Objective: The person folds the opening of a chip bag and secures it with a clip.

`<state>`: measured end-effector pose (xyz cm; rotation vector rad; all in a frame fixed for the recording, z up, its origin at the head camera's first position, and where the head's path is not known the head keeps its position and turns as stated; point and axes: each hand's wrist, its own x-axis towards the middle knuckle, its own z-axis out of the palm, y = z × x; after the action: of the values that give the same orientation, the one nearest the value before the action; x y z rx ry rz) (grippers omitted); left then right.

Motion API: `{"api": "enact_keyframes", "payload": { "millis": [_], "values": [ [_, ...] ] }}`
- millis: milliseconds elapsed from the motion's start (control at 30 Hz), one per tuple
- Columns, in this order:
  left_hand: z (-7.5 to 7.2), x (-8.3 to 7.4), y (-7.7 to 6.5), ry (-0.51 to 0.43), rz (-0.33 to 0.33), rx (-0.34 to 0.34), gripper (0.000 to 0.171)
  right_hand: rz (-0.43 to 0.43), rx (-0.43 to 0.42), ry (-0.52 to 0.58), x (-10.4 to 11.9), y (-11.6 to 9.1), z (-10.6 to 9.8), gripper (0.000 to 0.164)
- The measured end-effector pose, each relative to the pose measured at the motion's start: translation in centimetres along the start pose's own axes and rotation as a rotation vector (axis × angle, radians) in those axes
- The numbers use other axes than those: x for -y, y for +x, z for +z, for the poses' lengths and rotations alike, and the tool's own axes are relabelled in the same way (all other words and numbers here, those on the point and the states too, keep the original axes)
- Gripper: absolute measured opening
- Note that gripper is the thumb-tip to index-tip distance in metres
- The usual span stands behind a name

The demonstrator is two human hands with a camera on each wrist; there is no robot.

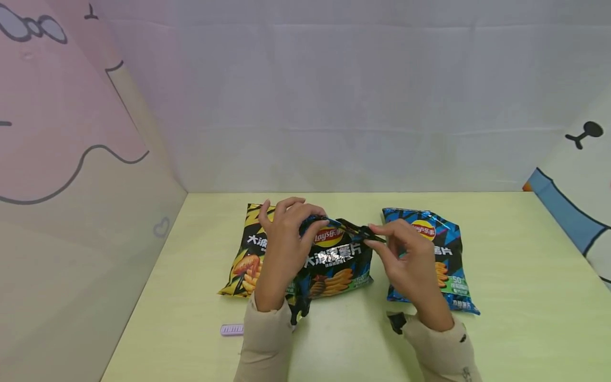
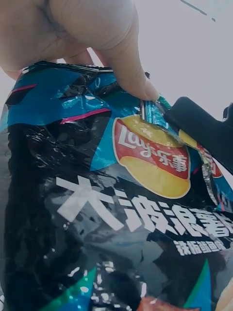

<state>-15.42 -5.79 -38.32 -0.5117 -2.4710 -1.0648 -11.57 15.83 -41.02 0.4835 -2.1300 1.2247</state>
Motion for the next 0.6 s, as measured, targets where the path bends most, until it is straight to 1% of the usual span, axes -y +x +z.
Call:
{"api": "enact_keyframes", "payload": {
  "millis": [267, 433, 600],
  "values": [
    [-0.1, 0.0, 0.1, -0.019, 0.024, 0.048, 0.011, -0.004, 0.049, 0.069, -0.5, 0.3, -0.9, 0.035],
    [-0.1, 0.1, 0.1, -0.024, 0.066, 0.062, 0.011, 0.001, 0.062, 0.088, -0.7, 0.3, -1.3, 0.034],
    [0.0, 0.1, 0.1, -0.051, 0.110, 0.075, 0.010, -0.004, 0.074, 0.100, -0.7, 0.4, -1.5, 0.034]
  ]
}}
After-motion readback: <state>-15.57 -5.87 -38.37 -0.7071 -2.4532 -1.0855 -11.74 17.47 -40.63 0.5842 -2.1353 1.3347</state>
